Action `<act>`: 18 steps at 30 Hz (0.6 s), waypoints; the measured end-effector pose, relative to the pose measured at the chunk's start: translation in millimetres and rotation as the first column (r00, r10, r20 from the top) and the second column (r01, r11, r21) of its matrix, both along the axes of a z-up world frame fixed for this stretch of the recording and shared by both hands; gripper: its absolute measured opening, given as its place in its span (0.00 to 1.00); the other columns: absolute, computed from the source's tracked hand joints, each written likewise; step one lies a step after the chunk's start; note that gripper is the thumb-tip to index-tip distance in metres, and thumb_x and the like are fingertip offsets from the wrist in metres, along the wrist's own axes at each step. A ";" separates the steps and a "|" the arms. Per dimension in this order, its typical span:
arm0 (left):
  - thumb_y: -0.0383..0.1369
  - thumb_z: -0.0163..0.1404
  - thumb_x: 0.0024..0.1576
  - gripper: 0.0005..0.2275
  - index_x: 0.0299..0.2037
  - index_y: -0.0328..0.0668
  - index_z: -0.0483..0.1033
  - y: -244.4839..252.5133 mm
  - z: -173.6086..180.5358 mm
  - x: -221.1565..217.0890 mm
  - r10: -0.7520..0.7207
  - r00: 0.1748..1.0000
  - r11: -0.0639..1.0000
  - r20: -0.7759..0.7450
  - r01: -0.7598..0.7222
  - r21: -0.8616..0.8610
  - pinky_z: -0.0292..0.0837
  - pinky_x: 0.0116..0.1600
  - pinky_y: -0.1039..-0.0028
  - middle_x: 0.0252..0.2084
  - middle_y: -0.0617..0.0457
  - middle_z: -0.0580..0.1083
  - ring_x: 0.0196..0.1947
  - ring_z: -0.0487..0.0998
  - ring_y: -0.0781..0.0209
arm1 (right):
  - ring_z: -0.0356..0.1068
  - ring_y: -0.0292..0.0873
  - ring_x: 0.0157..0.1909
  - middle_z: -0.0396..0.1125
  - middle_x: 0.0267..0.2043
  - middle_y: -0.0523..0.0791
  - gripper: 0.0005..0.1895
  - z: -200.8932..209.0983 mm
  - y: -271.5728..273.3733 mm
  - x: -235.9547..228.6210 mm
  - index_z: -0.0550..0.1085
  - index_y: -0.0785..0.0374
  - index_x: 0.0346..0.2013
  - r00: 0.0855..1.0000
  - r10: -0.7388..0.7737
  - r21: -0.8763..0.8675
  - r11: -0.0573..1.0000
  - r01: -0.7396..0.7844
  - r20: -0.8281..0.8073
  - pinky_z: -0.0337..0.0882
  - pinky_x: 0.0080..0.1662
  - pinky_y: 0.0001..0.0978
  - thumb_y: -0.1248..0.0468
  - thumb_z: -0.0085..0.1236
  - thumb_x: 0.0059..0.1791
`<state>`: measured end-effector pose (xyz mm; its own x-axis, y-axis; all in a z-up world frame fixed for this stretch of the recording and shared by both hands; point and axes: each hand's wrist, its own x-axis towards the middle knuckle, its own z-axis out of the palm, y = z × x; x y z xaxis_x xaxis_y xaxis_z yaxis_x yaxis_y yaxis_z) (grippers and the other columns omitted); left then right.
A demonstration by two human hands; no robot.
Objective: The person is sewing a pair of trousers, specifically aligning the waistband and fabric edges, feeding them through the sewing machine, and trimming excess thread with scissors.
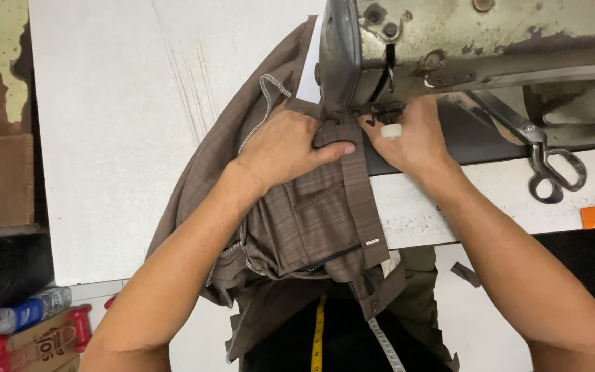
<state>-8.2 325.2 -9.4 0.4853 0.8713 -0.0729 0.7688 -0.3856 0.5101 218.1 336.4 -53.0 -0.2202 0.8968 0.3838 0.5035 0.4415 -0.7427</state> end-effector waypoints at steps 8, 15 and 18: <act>0.60 0.51 0.56 0.33 0.24 0.27 0.81 1.4 1.4 2.1 0.005 1.000 1.000 -0.016 -0.005 -0.015 0.75 0.44 0.51 0.26 0.31 0.77 0.36 0.81 0.32 | 0.68 0.57 0.26 0.61 0.18 0.57 0.10 3.5 -1.4 -3.8 0.73 0.76 0.27 1.000 -0.025 -0.030 0.999 0.025 0.006 0.65 0.30 0.48 0.71 0.60 0.50; 0.60 0.51 0.55 0.32 0.24 0.28 0.80 2.6 -0.2 0.8 -0.002 1.000 1.000 -0.013 0.002 -0.016 0.75 0.43 0.51 0.26 0.32 0.77 0.36 0.81 0.32 | 0.66 0.53 0.26 0.59 0.18 0.58 0.17 -7.6 -2.6 19.3 0.70 0.73 0.21 0.994 -0.025 -0.043 0.999 0.029 0.106 0.64 0.30 0.41 0.67 0.61 0.52; 0.59 0.52 0.56 0.32 0.25 0.26 0.80 5.9 4.1 0.3 -0.019 0.999 1.000 -0.030 0.019 -0.012 0.74 0.43 0.46 0.26 0.29 0.77 0.37 0.80 0.29 | 0.64 0.73 0.28 0.58 0.19 0.66 0.19 41.3 -18.4 3.0 0.71 0.80 0.22 0.965 0.017 0.014 1.000 -0.022 0.263 0.62 0.30 0.60 0.67 0.60 0.52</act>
